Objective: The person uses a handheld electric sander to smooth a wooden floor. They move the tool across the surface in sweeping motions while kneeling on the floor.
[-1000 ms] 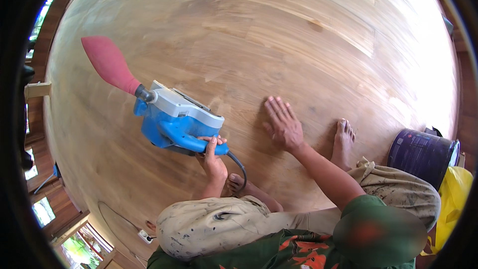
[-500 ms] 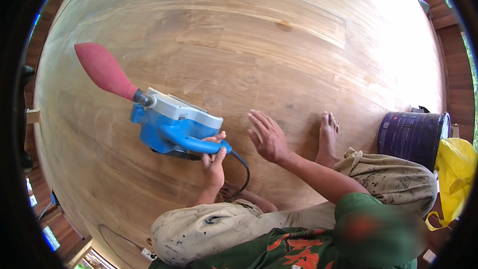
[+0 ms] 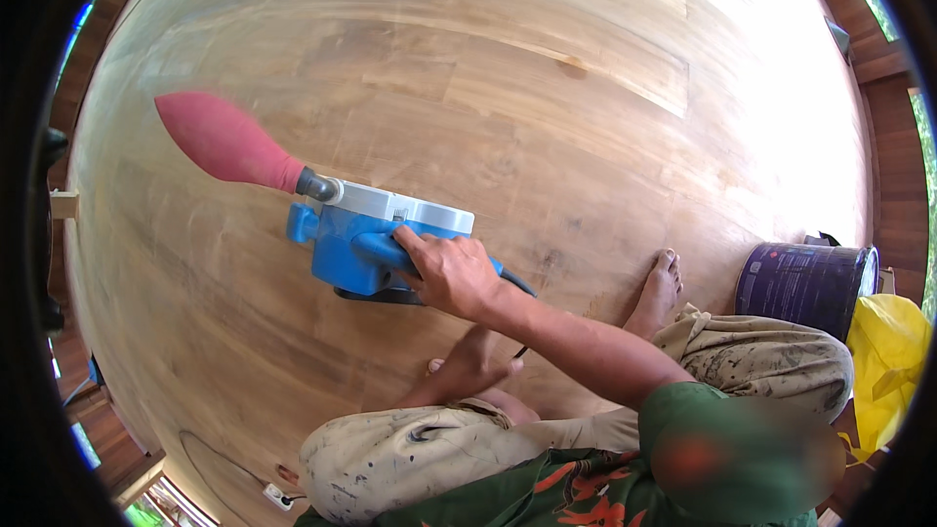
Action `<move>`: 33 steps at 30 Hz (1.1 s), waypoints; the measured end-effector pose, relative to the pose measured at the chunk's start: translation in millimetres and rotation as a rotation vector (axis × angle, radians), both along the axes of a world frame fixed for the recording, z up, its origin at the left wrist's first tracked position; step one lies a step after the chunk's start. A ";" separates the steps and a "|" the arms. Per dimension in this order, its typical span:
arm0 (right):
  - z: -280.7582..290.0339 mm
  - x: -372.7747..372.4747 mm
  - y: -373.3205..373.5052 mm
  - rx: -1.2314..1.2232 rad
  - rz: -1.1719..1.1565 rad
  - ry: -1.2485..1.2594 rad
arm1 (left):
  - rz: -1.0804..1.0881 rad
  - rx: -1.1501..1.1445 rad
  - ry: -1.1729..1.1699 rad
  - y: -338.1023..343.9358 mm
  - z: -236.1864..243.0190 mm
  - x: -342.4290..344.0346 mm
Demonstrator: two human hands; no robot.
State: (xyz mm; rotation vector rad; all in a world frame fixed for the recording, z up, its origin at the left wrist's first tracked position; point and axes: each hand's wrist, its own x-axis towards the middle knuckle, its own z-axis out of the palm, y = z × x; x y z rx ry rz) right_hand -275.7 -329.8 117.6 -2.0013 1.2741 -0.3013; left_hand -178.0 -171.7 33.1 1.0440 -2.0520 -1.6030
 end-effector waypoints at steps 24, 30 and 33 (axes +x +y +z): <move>17.7 -235.3 11.6 0.105 -0.381 0.122 | -0.259 0.949 0.118 -18.4 -28.3 11.8; 19.7 -254.4 -22.6 0.078 -0.385 0.263 | -0.222 0.927 0.094 -11.3 -24.0 4.4; 23.5 -242.9 -75.1 0.057 -0.221 0.245 | -0.197 0.919 0.046 -19.3 -21.6 10.9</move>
